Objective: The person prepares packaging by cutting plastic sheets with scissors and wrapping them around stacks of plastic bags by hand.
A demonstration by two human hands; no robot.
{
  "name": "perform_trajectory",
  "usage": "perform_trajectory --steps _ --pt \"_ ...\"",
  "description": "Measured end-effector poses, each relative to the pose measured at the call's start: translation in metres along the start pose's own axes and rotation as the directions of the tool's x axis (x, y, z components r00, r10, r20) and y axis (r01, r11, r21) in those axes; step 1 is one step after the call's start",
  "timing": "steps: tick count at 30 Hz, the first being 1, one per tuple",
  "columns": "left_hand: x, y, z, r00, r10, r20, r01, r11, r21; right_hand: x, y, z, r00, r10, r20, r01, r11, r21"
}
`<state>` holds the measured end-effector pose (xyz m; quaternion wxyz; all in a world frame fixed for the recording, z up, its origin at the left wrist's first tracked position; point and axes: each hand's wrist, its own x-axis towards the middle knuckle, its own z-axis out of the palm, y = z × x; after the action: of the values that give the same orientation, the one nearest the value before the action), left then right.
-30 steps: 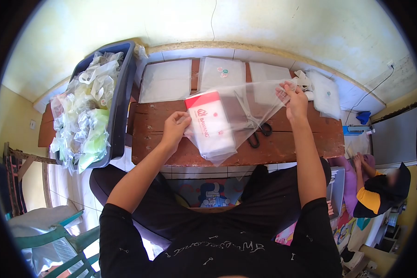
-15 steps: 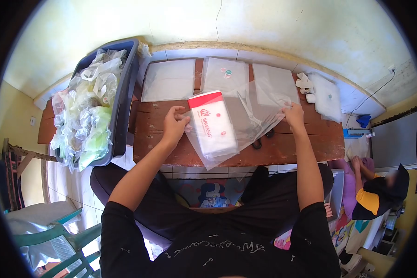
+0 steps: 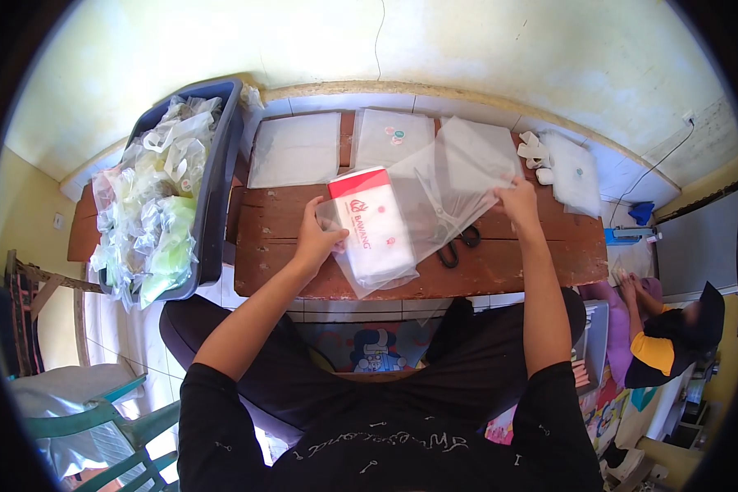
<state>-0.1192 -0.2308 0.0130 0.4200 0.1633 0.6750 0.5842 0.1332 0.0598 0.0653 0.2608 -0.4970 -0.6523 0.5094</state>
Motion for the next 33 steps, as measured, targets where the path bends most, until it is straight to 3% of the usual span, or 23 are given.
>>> perform_trajectory --steps 1,2,3,4,5,7,8,10,11,13,15,16,17,19,21,23,25,26,27,28,29,31,33 --pt "0.0 0.001 -0.001 1.0 0.009 -0.006 -0.008 0.988 0.153 0.0 0.004 -0.002 1.0 0.0 -0.001 0.0 1.0 0.003" --pt "-0.001 -0.001 0.0 1.0 0.009 -0.005 -0.008 0.988 0.154 0.001 0.008 -0.003 0.998 0.054 0.025 -0.052 0.996 -0.07" --pt "-0.004 -0.003 0.004 0.922 0.361 -0.139 -0.26 0.844 0.47 -0.001 0.008 -0.003 0.993 0.111 0.048 -0.103 0.984 -0.144" --pt "-0.005 -0.004 0.008 0.715 0.685 -0.138 -0.375 0.543 0.752 -0.002 0.008 -0.002 0.993 0.11 0.048 -0.102 0.984 -0.145" --pt "-0.007 -0.004 0.009 0.716 0.683 -0.14 -0.373 0.545 0.751 -0.004 0.009 -0.002 0.989 0.124 0.08 -0.11 0.981 -0.157" --pt "-0.018 0.012 0.017 0.671 0.732 0.119 -0.512 0.341 0.789 -0.005 0.007 -0.001 0.984 0.139 0.114 -0.119 0.978 -0.169" --pt "-0.018 0.01 0.025 0.674 0.729 0.117 -0.508 0.343 0.79 -0.006 0.008 0.001 0.99 0.106 0.094 -0.086 0.977 -0.196" --pt "-0.015 0.004 0.045 0.738 0.584 0.337 -0.592 0.321 0.739 -0.005 0.007 0.006 0.994 0.068 0.084 -0.047 0.973 -0.225" --pt "-0.015 0.002 0.055 0.739 0.587 0.331 -0.588 0.322 0.742 -0.005 0.006 0.008 0.997 0.014 0.073 0.003 0.973 -0.233" --pt "-0.01 -0.004 0.078 0.714 0.592 0.374 -0.565 0.172 0.807 -0.003 0.005 0.01 0.997 -0.047 0.054 0.059 0.969 -0.241" --pt "-0.002 -0.013 0.092 0.747 0.564 0.353 -0.53 0.182 0.828 -0.003 0.006 0.016 0.906 -0.422 0.026 0.391 0.814 -0.429" --pt "0.003 -0.021 0.096 0.745 0.562 0.359 -0.501 0.117 0.857 -0.014 -0.002 0.029 0.837 -0.544 -0.059 0.511 0.815 -0.274" --pt "0.007 -0.03 0.1 0.746 0.558 0.363 -0.468 0.054 0.882 -0.028 -0.011 0.035 0.837 -0.544 -0.059 0.509 0.814 -0.279" --pt "0.009 -0.035 0.099 0.746 0.561 0.359 -0.465 0.053 0.884 -0.068 -0.05 0.046 0.853 -0.522 -0.016 0.494 0.816 -0.301" --pt "0.008 -0.035 0.096 0.714 0.597 0.365 -0.508 0.084 0.857 -0.082 -0.039 0.068 0.588 -0.808 0.03 0.8 0.576 -0.168" --pt "0.012 -0.036 0.094 0.731 0.576 0.366 -0.492 0.074 0.867 -0.1 -0.04 0.081 0.371 -0.893 0.256 0.928 0.348 -0.13" --pt "0.02 -0.049 0.091 0.746 0.558 0.365 -0.477 0.064 0.877 -0.118 -0.039 0.096 0.301 -0.862 0.408 0.952 0.251 -0.174" --pt "0.027 -0.059 0.089 0.743 0.61 0.275 -0.656 0.584 0.478 -0.121 -0.036 0.103 0.298 -0.865 0.404 0.953 0.248 -0.173" --pt "0.021 -0.054 0.089 0.775 0.599 0.202 -0.623 0.777 0.088 -0.123 -0.03 0.11 0.276 -0.854 0.442 0.96 0.227 -0.162" --pt "0.016 -0.049 0.089 0.801 0.585 0.127 -0.52 0.785 -0.336 -0.123 -0.025 0.115 0.253 -0.84 0.48 0.967 0.206 -0.149" --pt "0.009 -0.044 0.083 0.799 0.589 0.123 -0.525 0.783 -0.333 -0.123 -0.021 0.117 0.247 -0.843 0.479 0.969 0.201 -0.146" --pt "-0.002 -0.034 0.059 0.783 0.622 -0.022 -0.6 0.763 0.239 -0.122 -0.016 0.122 0.249 -0.829 0.501 0.968 0.19 -0.166" --pt "-0.014 -0.032 0.038 0.791 0.6 -0.117 -0.534 0.772 0.346 -0.123 -0.011 0.123 0.25 -0.819 0.517 0.967 0.185 -0.174"
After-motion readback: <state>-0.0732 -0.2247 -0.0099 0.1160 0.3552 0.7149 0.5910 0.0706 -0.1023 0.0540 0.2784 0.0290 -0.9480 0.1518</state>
